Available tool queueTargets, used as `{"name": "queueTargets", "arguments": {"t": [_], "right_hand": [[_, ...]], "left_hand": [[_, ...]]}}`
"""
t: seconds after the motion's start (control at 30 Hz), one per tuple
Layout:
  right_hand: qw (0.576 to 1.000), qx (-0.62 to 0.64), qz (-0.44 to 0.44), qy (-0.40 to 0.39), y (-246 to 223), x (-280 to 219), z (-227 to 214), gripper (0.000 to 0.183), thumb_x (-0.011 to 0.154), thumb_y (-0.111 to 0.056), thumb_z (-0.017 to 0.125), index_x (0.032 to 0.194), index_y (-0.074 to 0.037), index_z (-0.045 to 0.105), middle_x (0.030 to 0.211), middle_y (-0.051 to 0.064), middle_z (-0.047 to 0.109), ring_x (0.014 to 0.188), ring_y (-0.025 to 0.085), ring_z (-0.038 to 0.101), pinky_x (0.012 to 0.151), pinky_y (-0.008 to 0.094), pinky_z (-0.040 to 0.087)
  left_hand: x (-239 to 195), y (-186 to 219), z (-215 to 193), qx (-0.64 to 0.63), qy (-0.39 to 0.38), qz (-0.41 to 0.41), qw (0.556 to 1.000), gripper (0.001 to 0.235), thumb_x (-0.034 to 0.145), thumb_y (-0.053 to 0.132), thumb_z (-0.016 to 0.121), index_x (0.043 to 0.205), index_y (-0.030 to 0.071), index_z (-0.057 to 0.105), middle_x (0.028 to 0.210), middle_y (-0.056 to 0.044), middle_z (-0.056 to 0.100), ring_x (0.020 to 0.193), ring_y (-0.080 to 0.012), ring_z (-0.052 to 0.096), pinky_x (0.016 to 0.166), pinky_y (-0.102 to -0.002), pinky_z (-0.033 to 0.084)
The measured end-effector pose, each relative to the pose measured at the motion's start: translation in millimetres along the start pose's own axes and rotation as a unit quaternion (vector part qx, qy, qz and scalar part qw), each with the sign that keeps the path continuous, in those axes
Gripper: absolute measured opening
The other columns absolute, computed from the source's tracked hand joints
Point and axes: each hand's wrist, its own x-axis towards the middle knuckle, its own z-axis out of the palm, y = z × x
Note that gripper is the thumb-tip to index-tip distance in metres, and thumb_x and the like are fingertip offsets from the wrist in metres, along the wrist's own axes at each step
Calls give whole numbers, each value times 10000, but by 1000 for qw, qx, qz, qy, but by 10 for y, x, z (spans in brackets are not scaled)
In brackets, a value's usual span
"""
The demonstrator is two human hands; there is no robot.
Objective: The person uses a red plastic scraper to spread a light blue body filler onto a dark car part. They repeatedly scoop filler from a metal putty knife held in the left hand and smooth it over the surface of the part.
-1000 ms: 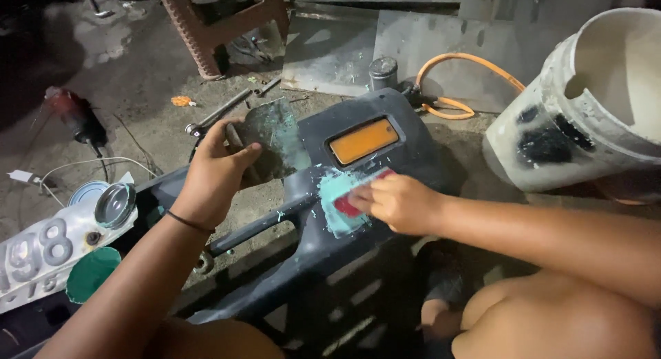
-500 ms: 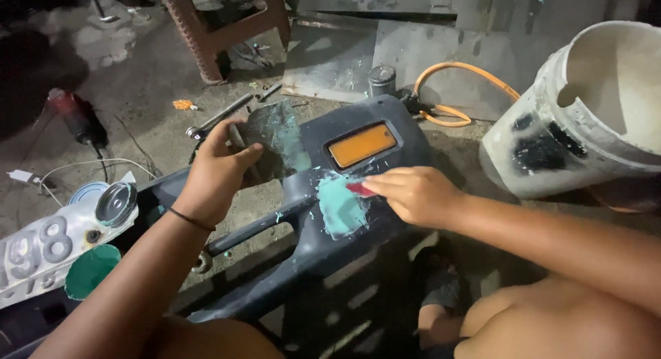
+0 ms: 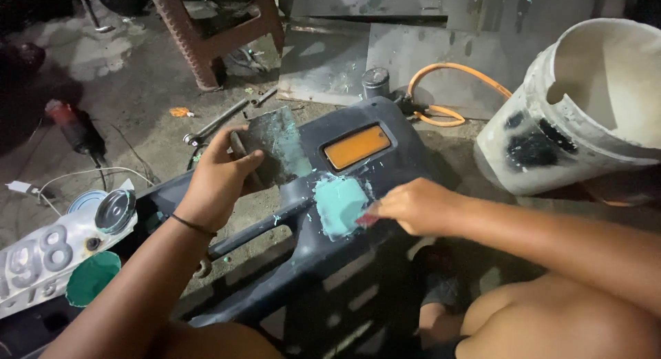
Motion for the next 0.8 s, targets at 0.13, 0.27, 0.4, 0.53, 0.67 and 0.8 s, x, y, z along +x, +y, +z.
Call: {"name": "queueTargets", "arguments": {"t": [0.13, 0.27, 0.4, 0.53, 0.67, 0.8], "right_hand": [[997, -14, 79, 20, 150, 151, -5, 405, 912, -5, 557, 1240, -163, 737, 1188, 64, 767, 1073, 237, 733, 902, 344, 583], [990, -104, 43, 82, 255, 303, 209, 328, 961, -73, 556, 1234, -162, 715, 1203, 23, 747, 1095, 194, 704, 882, 310, 567], [979, -150, -57, 126, 298, 383, 431, 272, 923, -65, 537, 1124, -99, 717, 1077, 72, 740, 971, 245, 694, 753, 342, 570], [978, -149, -84, 120, 133, 229, 368, 264, 879, -68, 512, 1041, -98, 719, 1004, 78, 720, 882, 245, 664, 666, 361, 537], [981, -128, -113, 88, -34, 29, 340, 364, 921, -96, 426, 1153, -106, 705, 1069, 67, 729, 903, 229, 654, 698, 329, 541], [994, -78, -77, 25, -79, 25, 124, 332, 885, -63, 456, 1073, -141, 718, 899, 31, 717, 811, 222, 664, 635, 331, 538]], "left_hand": [[-32, 38, 44, 10, -3, -2, 1000, 417, 960, 75, 658, 1351, 182, 563, 1154, -215, 646, 1039, -324, 655, 813, -573, 601], [0, 16, 49, 16, -8, -13, 1000, 427, 960, 65, 648, 1364, 173, 558, 1138, -219, 634, 1041, -331, 657, 821, -552, 606], [27, 40, 29, 23, -29, -30, 999, 421, 968, 62, 637, 1367, 163, 547, 1168, -240, 632, 1064, -365, 665, 809, -579, 607], [-16, 57, 59, 14, -15, -25, 999, 456, 950, 52, 649, 1384, 140, 542, 1173, -236, 614, 1068, -364, 654, 820, -554, 603], [-38, 86, 28, 5, -5, -25, 1000, 419, 974, 57, 611, 1379, 146, 545, 1189, -259, 629, 1072, -377, 660, 834, -574, 599], [-61, 103, 52, 13, -24, -14, 1000, 440, 974, 69, 616, 1401, 126, 522, 1152, -284, 629, 1049, -361, 668, 843, -554, 609]]}}
